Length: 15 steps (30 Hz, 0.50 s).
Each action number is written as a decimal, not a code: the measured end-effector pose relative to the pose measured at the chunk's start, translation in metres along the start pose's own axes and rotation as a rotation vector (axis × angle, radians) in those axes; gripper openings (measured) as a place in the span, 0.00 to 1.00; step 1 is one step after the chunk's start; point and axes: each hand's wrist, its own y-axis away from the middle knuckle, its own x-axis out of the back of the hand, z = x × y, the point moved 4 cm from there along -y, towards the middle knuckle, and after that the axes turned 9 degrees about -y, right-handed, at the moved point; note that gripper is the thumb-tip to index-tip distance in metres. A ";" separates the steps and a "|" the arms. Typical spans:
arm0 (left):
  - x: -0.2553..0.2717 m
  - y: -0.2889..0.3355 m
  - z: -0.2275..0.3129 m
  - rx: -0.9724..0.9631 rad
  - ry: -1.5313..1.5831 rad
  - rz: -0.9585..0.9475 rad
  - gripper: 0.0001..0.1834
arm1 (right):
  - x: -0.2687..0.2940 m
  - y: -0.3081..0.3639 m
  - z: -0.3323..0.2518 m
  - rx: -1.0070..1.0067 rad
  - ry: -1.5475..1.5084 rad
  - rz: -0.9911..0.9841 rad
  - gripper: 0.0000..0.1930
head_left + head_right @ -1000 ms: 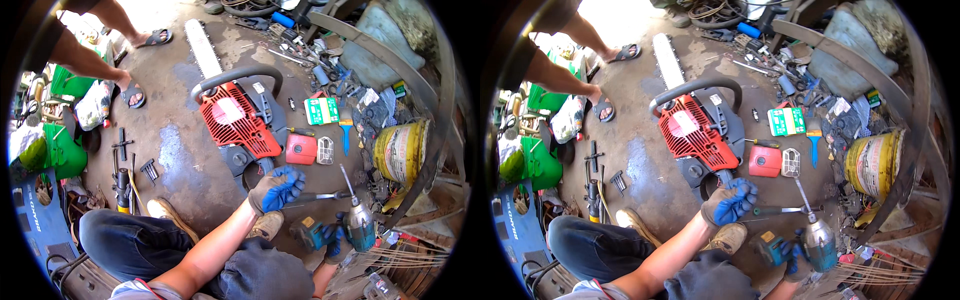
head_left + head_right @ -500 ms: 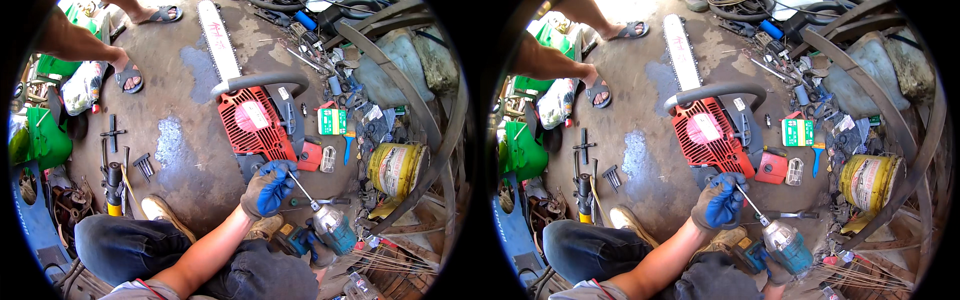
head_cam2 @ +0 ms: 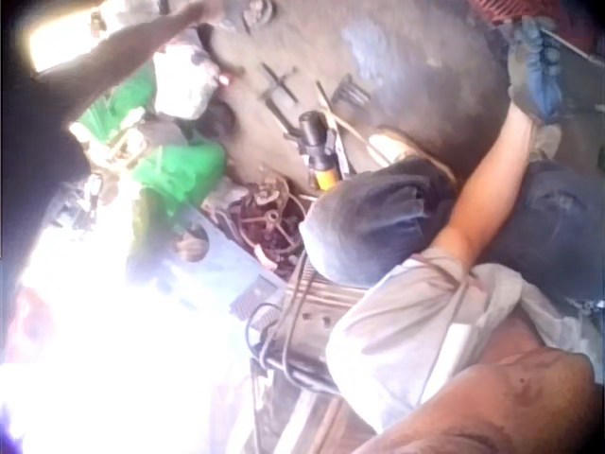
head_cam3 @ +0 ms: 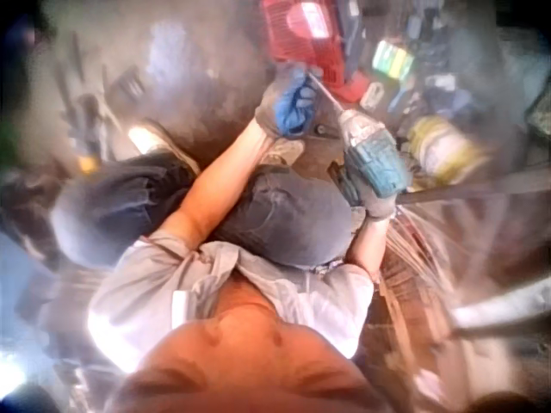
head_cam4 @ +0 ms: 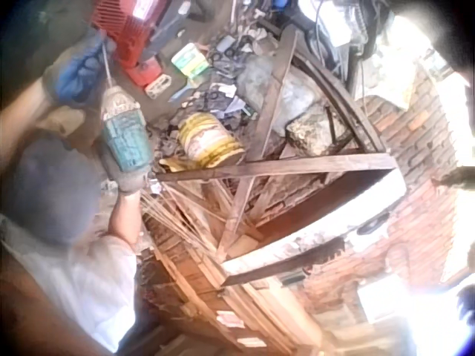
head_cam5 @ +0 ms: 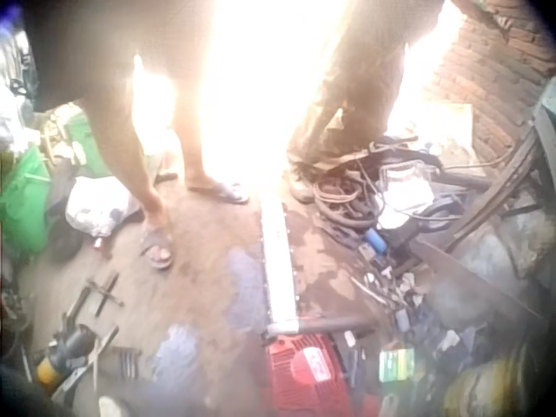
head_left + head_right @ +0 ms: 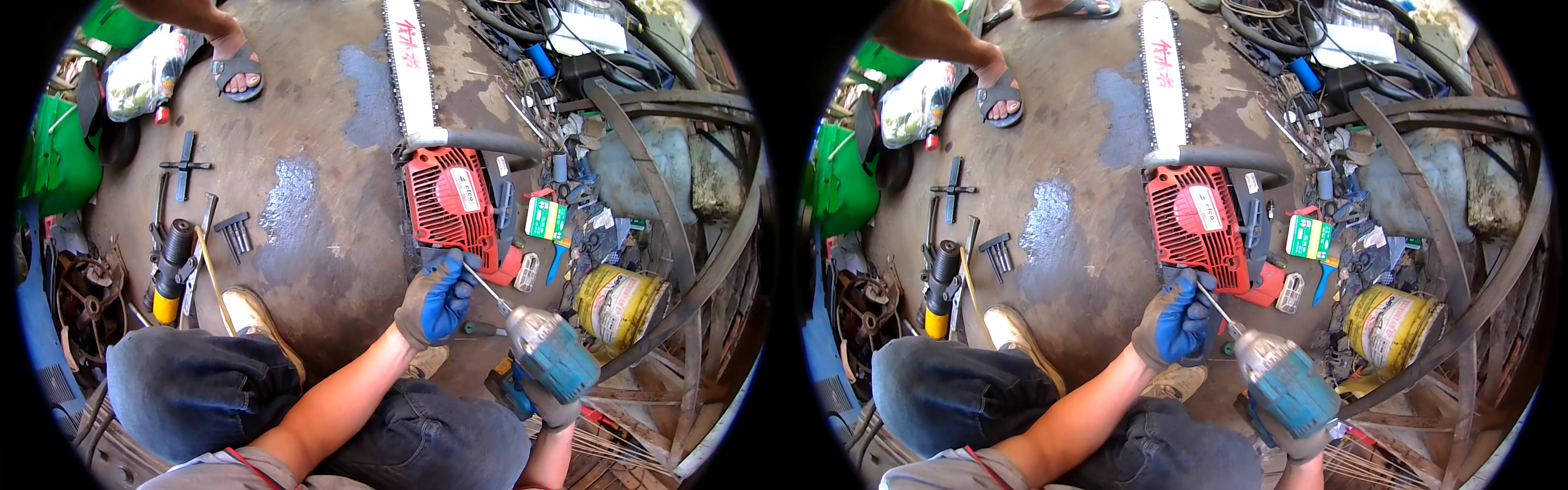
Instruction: The person repairs a chainsaw by first adjusting the internal wiring, then fitting the motor cover and the orange pull-start assembly, and finally securing the screws using a power drill.
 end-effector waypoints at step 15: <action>0.021 -0.006 0.027 0.220 0.180 0.092 0.23 | -0.023 -0.130 -0.092 0.093 0.067 -0.409 0.16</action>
